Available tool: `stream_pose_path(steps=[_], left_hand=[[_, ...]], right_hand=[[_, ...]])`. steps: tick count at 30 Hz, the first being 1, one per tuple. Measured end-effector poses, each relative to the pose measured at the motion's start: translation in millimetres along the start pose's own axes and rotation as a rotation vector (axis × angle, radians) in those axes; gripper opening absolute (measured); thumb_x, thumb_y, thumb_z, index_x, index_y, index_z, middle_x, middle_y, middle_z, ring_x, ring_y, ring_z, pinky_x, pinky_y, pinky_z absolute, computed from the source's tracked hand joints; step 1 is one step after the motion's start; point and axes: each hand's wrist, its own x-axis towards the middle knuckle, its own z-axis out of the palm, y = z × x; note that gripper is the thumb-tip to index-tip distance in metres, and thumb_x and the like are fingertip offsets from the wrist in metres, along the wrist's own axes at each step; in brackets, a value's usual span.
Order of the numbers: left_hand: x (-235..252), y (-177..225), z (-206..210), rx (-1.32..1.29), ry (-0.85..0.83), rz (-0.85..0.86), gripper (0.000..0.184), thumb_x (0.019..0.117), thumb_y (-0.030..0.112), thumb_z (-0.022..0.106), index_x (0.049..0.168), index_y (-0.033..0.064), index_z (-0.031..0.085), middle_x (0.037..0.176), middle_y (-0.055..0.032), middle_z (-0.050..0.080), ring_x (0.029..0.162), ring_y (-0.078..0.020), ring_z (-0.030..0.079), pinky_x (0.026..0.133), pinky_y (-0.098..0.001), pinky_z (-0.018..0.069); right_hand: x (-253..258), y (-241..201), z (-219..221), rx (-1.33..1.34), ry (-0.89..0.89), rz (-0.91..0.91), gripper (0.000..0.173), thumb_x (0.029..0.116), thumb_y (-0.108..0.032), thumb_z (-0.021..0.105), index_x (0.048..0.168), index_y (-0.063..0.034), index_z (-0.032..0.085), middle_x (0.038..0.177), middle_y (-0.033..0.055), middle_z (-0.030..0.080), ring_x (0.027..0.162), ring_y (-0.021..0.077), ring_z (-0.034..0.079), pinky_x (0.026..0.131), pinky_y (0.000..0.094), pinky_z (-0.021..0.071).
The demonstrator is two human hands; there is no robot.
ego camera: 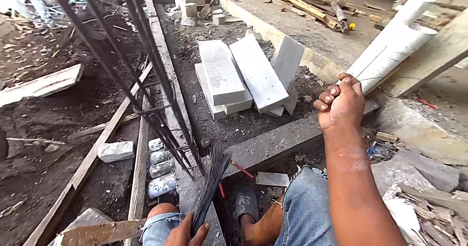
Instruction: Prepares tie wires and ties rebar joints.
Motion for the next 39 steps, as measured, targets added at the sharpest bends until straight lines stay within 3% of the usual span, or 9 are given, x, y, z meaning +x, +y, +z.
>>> stream_pose_path(steps=[3,7,11,18,23,25,29,36,39], left_hand=[[57.9,51.0,6.3,-0.189,-0.055,0.052,0.040,0.0988,0.039,0.058,0.125,0.0087,0.056,0.072,-0.0039,0.060,0.054,-0.0187,0.059,0.053,-0.0412,0.0543],[149.4,120.2,31.7,-0.215,-0.126,0.082,0.040,0.1061,0.036,0.050,0.132,0.0055,0.050,0.081,-0.0071,0.060,0.062,-0.0201,0.061,0.061,-0.0407,0.0564],[243.2,175.9,77.8,-0.301,-0.079,-0.009,0.039,0.1087,0.031,0.050,0.133,0.0014,0.045,0.086,-0.0143,0.060,0.064,-0.0245,0.062,0.064,-0.0431,0.0561],[349.5,194.4,160.2,-0.511,-0.001,-0.244,0.039,0.1052,0.027,0.053,0.132,-0.0004,0.045,0.092,-0.0200,0.060,0.066,-0.0289,0.062,0.062,-0.0469,0.0556],[363.6,175.5,173.6,-0.236,0.068,-0.346,0.052,0.0999,0.035,0.063,0.131,-0.0063,0.055,0.125,-0.0292,0.063,0.116,-0.0424,0.063,0.096,-0.0594,0.0515],[358.8,163.4,171.2,0.053,0.001,-0.319,0.054,0.0961,0.045,0.066,0.122,-0.0014,0.066,0.134,-0.0274,0.059,0.124,-0.0431,0.059,0.098,-0.0627,0.0496],[355.4,158.1,160.5,0.287,-0.074,-0.266,0.053,0.0983,0.053,0.061,0.116,0.0037,0.071,0.122,-0.0221,0.069,0.118,-0.0393,0.065,0.094,-0.0621,0.0516],[354.8,136.4,136.1,0.237,-0.198,-0.159,0.061,0.0995,0.059,0.055,0.113,0.0021,0.071,0.119,-0.0238,0.069,0.116,-0.0402,0.065,0.096,-0.0638,0.0499],[332.1,117.5,126.6,0.021,-0.265,-0.051,0.049,0.1044,0.048,0.053,0.113,0.0025,0.069,0.100,-0.0164,0.071,0.083,-0.0296,0.068,0.077,-0.0506,0.0555]], right_hand=[[3.6,7.8,-3.6,0.039,0.076,0.021,0.030,0.1146,-0.032,0.026,0.111,-0.0199,0.054,0.061,-0.0106,0.036,0.040,0.0011,0.026,0.037,0.0157,0.0230],[-3.1,0.6,-6.1,0.014,0.133,0.018,0.054,0.1125,-0.048,0.017,0.097,-0.0212,0.061,0.053,-0.0115,0.035,0.037,0.0021,0.025,0.036,0.0174,0.0224],[-2.1,0.0,-10.5,-0.017,0.158,-0.010,0.051,0.1128,-0.040,0.017,0.099,-0.0214,0.062,0.055,-0.0116,0.038,0.038,0.0018,0.028,0.037,0.0161,0.0237],[1.6,3.3,-16.8,-0.071,0.097,0.002,0.051,0.1129,-0.042,0.016,0.099,-0.0204,0.060,0.059,-0.0108,0.040,0.039,0.0012,0.030,0.037,0.0148,0.0266],[-1.3,4.1,-23.5,-0.135,-0.011,-0.047,0.055,0.1128,-0.041,0.010,0.104,-0.0202,0.060,0.062,-0.0109,0.042,0.041,-0.0004,0.032,0.039,0.0126,0.0283],[-1.7,3.9,-26.6,-0.160,-0.029,-0.063,0.054,0.1128,-0.040,0.010,0.105,-0.0208,0.060,0.063,-0.0109,0.042,0.042,0.0002,0.033,0.040,0.0134,0.0290],[-3.5,3.9,-29.1,-0.152,-0.032,-0.087,0.052,0.1129,-0.039,0.011,0.100,-0.0218,0.059,0.063,-0.0106,0.042,0.043,0.0007,0.033,0.041,0.0138,0.0291],[-19.7,8.4,-22.0,-0.125,-0.072,-0.041,0.054,0.1126,-0.042,0.010,0.098,-0.0204,0.058,0.061,-0.0103,0.041,0.042,0.0004,0.033,0.040,0.0141,0.0299],[-29.6,13.7,-16.7,-0.108,-0.150,-0.030,0.055,0.1124,-0.042,0.011,0.101,-0.0195,0.059,0.062,-0.0099,0.042,0.043,0.0007,0.034,0.041,0.0144,0.0312]])
